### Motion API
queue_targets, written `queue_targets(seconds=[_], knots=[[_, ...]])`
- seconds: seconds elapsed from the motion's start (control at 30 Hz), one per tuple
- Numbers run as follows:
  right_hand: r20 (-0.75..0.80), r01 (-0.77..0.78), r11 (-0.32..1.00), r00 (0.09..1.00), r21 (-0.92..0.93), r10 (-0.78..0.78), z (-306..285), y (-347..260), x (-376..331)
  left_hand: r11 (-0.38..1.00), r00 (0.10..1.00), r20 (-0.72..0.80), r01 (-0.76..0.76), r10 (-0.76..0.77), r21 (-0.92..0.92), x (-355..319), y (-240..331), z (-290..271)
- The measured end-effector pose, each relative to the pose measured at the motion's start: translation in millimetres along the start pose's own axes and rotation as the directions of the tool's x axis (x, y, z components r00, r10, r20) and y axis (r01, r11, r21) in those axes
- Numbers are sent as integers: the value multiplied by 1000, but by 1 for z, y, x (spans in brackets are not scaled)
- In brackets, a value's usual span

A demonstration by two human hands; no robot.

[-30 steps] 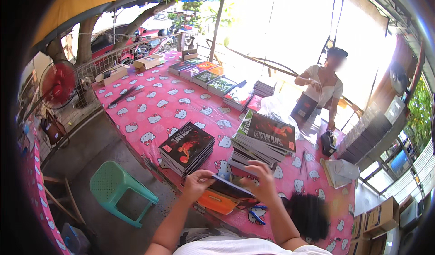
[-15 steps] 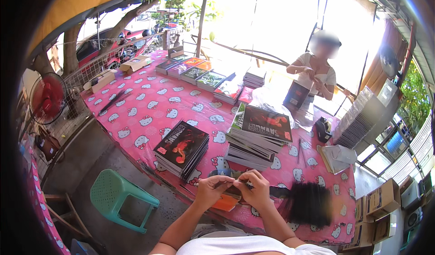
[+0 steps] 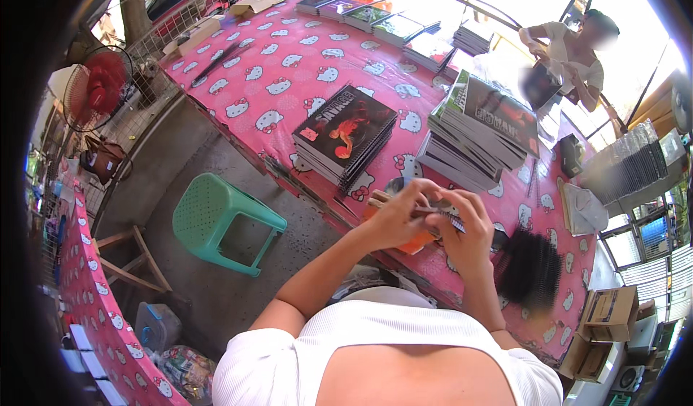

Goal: The person binds books by inserting a plastic spiral through the pre-punched holes of a stack of pages and covers, then trims the excess spiral using a pair of blue-handled pliers.

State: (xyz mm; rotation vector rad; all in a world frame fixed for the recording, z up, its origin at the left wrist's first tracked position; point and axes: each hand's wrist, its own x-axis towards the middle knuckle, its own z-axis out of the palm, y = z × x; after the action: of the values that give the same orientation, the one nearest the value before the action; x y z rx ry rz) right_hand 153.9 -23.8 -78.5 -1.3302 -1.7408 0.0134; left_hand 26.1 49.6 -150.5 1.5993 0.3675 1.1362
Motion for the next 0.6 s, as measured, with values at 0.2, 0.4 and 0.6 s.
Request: queue_targets(seconds=[0.2, 0.4, 0.6], knots=[[-131, 403, 903, 913, 150, -386, -10, -48, 22, 943, 979, -147, -89, 142, 320, 20, 26, -30], [-84, 387, 893, 922, 227, -378, 39, -1, 70, 995, 544, -838, 51, 45, 87, 34, -22, -150], [-71, -21, 978, 997, 206, 36, 169, 126, 128, 494, 564, -743, 561, 359, 664, 21, -92, -190]])
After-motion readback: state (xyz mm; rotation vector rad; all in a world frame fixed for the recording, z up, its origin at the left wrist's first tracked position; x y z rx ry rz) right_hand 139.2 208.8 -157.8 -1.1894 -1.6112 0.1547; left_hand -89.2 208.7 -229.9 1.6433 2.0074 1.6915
